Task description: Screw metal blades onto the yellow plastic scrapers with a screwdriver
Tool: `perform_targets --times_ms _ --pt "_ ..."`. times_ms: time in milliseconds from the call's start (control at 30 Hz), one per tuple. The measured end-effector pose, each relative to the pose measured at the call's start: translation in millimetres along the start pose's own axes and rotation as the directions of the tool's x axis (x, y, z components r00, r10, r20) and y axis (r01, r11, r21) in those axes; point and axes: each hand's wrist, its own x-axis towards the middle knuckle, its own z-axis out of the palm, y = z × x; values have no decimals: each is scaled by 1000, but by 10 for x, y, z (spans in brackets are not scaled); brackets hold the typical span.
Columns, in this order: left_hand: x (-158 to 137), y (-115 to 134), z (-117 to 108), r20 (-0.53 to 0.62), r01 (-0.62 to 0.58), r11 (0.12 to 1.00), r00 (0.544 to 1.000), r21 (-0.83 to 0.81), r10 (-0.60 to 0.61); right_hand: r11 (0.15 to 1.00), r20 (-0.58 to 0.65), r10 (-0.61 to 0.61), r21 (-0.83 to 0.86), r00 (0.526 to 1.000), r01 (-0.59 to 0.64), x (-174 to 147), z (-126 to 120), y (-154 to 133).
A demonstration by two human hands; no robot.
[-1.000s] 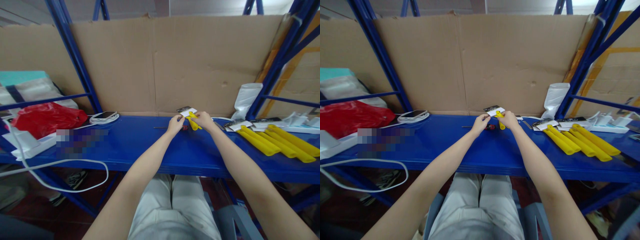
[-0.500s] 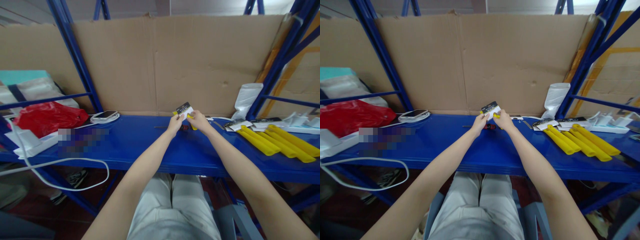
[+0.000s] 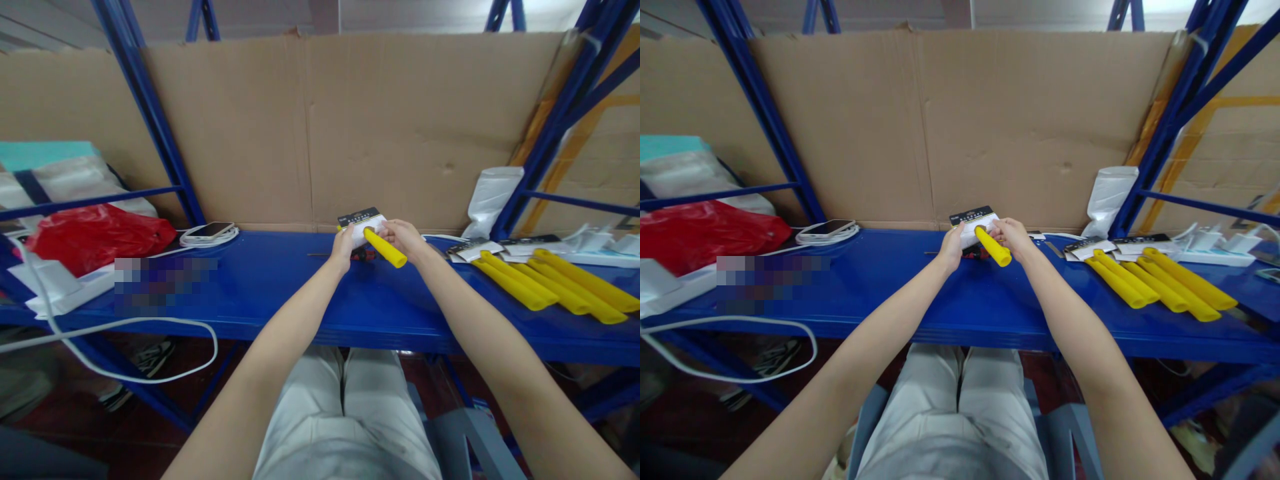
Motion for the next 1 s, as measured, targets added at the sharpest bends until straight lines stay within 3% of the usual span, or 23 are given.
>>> perform_targets --times_ms 233,400,567,667,800,1000 --pt "66 95 -69 -90 97 951 988 -293 -128 999 22 -14 45 1000 13 -40 -1 -17" --pt "150 109 -216 -112 122 943 980 -308 -163 999 116 -43 26 992 40 -54 -11 6" --pt "208 123 -325 -195 69 969 974 -237 -116 997 144 -52 66 988 43 -43 -28 8" --pt "217 145 -356 -260 44 975 960 -217 -102 994 93 -37 106 995 27 -21 -37 -14" --pt "194 183 -349 -347 65 971 927 -229 -143 981 -63 -25 191 998 36 27 -61 -54" --pt "104 188 -256 -301 154 967 930 -205 -211 955 -260 -42 275 965 116 119 -152 -40"
